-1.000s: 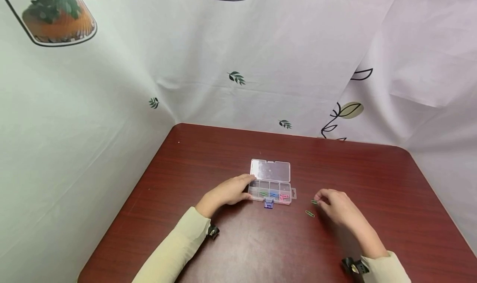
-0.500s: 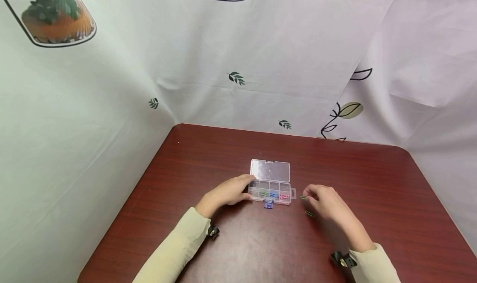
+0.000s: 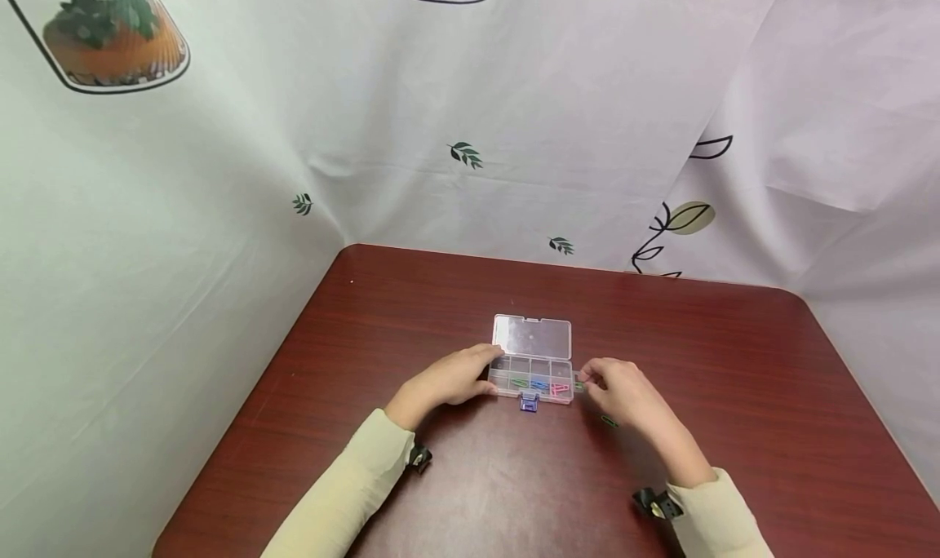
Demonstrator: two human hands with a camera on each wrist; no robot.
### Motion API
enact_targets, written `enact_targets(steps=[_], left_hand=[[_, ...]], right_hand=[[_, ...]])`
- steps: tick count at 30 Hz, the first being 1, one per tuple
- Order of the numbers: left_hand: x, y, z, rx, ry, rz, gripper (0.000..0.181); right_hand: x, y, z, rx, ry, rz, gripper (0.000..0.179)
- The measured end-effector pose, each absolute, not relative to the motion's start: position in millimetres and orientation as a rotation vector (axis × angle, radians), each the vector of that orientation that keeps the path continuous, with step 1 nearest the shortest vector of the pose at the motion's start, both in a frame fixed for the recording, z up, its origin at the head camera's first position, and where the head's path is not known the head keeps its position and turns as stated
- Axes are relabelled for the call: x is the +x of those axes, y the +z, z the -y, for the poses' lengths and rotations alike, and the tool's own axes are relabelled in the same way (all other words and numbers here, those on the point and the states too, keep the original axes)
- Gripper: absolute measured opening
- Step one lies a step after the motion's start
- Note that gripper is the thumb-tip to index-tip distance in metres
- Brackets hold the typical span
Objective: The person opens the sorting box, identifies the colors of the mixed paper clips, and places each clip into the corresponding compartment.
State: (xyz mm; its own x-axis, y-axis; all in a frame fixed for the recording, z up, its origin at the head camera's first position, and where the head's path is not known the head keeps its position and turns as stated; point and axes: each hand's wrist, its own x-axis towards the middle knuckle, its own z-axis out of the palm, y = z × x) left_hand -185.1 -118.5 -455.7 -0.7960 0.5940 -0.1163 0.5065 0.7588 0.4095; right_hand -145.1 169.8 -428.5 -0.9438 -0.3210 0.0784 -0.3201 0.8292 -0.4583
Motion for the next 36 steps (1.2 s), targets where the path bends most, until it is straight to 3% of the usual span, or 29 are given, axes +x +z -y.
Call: enact_targets(steps=[36], left_hand=[[-186, -458, 121, 0.899, 0.584, -2.709, 0.06]], right_hand=[[-159, -440, -111, -0.651, -0.833, -2.96, 0.013]])
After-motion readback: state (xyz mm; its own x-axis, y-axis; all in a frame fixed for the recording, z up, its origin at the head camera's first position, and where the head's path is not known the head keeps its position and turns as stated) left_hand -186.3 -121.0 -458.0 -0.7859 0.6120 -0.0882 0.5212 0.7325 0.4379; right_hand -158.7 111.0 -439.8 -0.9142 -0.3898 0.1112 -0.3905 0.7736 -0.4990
